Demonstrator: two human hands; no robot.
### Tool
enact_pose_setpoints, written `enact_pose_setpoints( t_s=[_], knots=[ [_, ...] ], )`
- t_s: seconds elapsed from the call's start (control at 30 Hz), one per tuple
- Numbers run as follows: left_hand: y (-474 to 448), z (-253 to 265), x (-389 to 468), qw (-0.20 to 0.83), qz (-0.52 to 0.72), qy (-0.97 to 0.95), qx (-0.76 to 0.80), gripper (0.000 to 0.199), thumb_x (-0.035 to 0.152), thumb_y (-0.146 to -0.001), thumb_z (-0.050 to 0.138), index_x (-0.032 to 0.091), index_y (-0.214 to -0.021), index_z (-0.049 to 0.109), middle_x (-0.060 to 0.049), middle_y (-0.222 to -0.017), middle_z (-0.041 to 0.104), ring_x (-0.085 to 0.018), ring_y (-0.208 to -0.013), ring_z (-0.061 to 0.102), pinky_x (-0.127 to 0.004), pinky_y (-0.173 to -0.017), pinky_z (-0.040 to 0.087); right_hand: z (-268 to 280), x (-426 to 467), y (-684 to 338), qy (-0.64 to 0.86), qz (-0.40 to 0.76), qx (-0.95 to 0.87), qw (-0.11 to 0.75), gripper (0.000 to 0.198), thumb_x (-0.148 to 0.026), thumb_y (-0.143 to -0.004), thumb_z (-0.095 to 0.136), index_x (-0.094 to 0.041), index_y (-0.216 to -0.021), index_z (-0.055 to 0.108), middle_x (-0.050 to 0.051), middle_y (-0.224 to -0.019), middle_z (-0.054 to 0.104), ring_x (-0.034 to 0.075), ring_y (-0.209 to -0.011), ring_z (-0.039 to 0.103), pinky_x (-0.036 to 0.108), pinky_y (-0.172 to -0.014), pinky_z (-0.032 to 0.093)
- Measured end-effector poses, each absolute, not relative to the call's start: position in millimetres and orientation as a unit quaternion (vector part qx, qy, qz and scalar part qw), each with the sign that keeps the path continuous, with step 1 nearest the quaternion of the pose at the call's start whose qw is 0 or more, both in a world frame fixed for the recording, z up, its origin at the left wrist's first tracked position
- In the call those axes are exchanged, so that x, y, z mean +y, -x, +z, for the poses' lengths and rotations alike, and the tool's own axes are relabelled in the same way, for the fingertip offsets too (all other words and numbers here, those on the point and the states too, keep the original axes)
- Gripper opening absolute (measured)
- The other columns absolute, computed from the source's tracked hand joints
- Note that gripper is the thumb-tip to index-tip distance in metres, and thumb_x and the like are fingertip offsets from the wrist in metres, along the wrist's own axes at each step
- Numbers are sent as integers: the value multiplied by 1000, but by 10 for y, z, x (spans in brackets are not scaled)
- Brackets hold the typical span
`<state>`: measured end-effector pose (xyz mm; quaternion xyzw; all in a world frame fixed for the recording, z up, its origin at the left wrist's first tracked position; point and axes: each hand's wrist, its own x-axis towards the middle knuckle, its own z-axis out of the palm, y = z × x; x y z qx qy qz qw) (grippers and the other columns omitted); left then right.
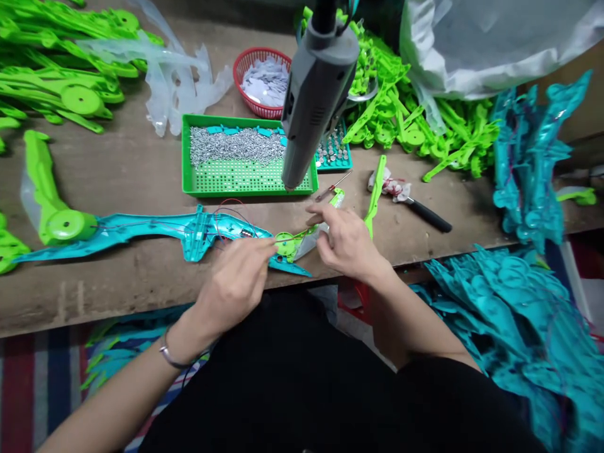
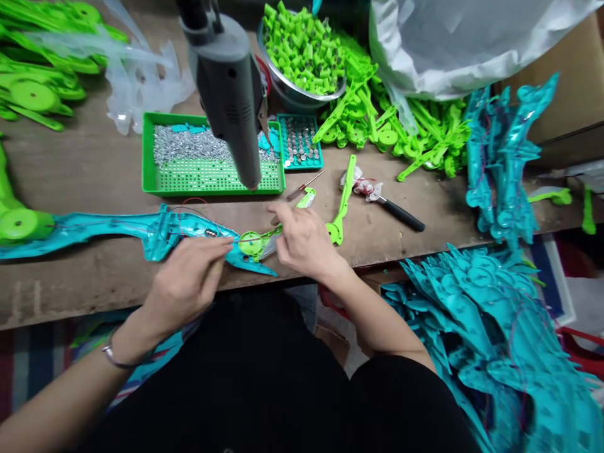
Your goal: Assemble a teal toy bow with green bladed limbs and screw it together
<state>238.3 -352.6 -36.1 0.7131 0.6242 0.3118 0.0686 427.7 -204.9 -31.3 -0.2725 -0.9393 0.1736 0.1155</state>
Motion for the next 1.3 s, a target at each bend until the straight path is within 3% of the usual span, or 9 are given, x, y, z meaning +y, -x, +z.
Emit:
enact_pose_setpoints(
  t_s=[0.23, 0.37, 0.57, 0.63, 0.77, 0.83, 0.97, 1.13, 1.3],
  knots=[
    [-2517, -761, -3484, 1, 241, -775, 584, 25, 12, -91, 56, 15, -114, 62, -12, -124, 71, -27, -115, 65, -49, -109, 36, -419, -2099, -4278, 206, 170, -959, 97, 48, -8, -79, 44, -11, -128, 48, 9, -105, 73, 25, -96, 63, 38, -91, 41],
    [-2528, -799, -3480, -18, 254, -767, 589, 22, 13, -93, 55, 11, -114, 61, -16, -121, 71, -25, -109, 67, -49, -110, 34, -474, -2129, -4247, 198, 183, -958, 92, 50, -7, -79, 44, -12, -128, 47, 9, -107, 73, 25, -97, 65, 40, -91, 41],
    [-2523, -837, -3504, -41, 237, -781, 577, 25, 20, -92, 61, 12, -116, 61, -12, -119, 73, -29, -113, 65, -49, -107, 38, -483, -2096, -4291, 200, 169, -959, 107, 43, -8, -82, 42, -14, -124, 49, 9, -103, 73, 23, -90, 66, 40, -90, 44],
    [-2517, -853, -3508, -52, 232, -781, 577, 28, 21, -92, 62, 12, -117, 62, -11, -120, 73, -31, -112, 65, -49, -104, 40, -450, -1959, -4390, 262, 161, -942, 134, 37, -11, -85, 43, -16, -120, 51, 9, -104, 73, 23, -90, 66, 39, -89, 46],
    [-2505, -880, -3506, -68, 240, -785, 567, 28, 21, -91, 63, 12, -118, 63, -10, -119, 74, -31, -110, 66, -52, -105, 39, -403, -1521, -4738, 539, 85, -819, 179, 24, -25, -89, 47, -17, -110, 53, 14, -103, 68, 28, -94, 65, 45, -86, 49],
    [-2502, -889, -3506, -72, 242, -787, 563, 28, 21, -92, 63, 12, -118, 63, -9, -119, 74, -31, -110, 67, -54, -107, 37, -452, -1338, -4888, 622, 67, -764, 157, 31, -36, -83, 58, -17, -108, 52, 17, -108, 65, 33, -99, 63, 51, -87, 48],
    [-2499, -901, -3513, -75, 231, -785, 569, 29, 23, -92, 63, 13, -120, 63, -10, -125, 71, -30, -112, 66, -55, -109, 36, -671, -1197, -4970, 669, 140, -717, 137, 41, -40, -76, 65, -19, -107, 49, 9, -90, 64, 30, -86, 62, 53, -84, 49],
    [-2512, -892, -3526, -65, 218, -784, 577, 30, 24, -93, 61, 13, -121, 64, -10, -127, 70, -30, -112, 65, -57, -111, 34, -821, -1167, -4961, 664, 249, -663, 240, 30, -25, -72, 62, -21, -100, 53, -4, -69, 52, 17, -64, 54, 38, -70, 51],
    [-2537, -883, -3539, -56, 215, -778, 587, 31, 24, -93, 60, 13, -122, 63, -12, -127, 70, -31, -113, 65, -59, -111, 34, -583, -1189, -5050, 600, 472, -571, 301, 34, -29, -69, 70, -22, -100, 57, -6, -68, 53, 12, -56, 53, 27, -49, 48]
  ],
)
